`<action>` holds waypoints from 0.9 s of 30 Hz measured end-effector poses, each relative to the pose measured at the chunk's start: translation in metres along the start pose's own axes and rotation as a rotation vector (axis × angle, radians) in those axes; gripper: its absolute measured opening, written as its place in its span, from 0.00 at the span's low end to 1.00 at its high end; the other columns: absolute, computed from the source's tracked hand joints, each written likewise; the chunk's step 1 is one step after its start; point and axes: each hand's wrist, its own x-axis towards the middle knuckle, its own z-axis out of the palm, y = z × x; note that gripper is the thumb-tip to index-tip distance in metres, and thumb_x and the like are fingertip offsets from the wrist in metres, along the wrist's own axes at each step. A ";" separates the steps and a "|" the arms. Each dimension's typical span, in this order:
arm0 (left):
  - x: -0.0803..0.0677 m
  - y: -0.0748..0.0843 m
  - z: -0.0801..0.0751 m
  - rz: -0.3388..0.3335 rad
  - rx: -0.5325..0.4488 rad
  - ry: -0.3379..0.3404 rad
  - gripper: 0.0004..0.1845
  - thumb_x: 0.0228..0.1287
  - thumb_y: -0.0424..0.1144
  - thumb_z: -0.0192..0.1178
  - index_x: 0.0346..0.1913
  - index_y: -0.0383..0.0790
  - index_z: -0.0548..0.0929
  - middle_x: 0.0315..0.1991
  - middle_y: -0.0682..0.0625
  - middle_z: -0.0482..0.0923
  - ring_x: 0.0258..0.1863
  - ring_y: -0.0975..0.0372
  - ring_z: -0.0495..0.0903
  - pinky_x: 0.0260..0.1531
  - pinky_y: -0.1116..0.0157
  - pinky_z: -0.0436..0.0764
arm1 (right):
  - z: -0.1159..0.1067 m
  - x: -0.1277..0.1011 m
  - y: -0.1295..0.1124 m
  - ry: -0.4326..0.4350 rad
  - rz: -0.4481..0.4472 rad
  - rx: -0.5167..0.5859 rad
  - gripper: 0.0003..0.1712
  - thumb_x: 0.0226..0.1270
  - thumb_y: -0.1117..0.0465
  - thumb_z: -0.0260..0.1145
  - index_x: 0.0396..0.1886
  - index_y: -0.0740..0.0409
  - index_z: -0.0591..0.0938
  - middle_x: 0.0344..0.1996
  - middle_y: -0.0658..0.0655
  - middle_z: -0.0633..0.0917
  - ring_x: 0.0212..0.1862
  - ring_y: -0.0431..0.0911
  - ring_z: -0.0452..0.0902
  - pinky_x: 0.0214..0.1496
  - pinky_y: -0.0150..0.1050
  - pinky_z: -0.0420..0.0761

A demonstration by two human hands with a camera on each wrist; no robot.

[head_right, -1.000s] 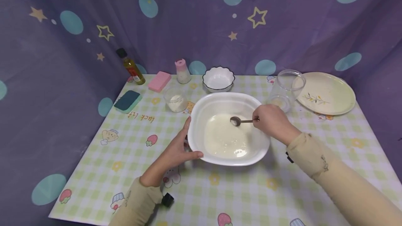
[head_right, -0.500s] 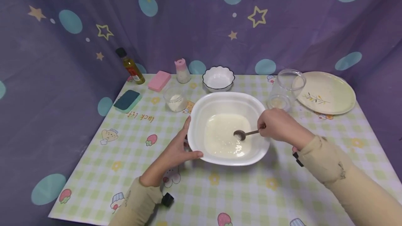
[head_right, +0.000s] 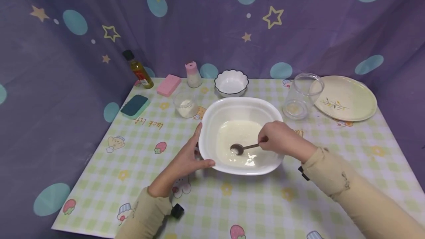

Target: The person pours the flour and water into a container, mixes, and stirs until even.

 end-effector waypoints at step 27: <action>0.000 0.002 0.000 0.041 -0.016 0.001 0.68 0.47 0.54 0.76 0.78 0.58 0.32 0.78 0.58 0.39 0.75 0.65 0.44 0.71 0.52 0.51 | 0.026 0.038 -0.010 0.154 0.058 0.022 0.08 0.54 0.69 0.66 0.23 0.55 0.89 0.17 0.42 0.82 0.22 0.39 0.68 0.31 0.38 0.70</action>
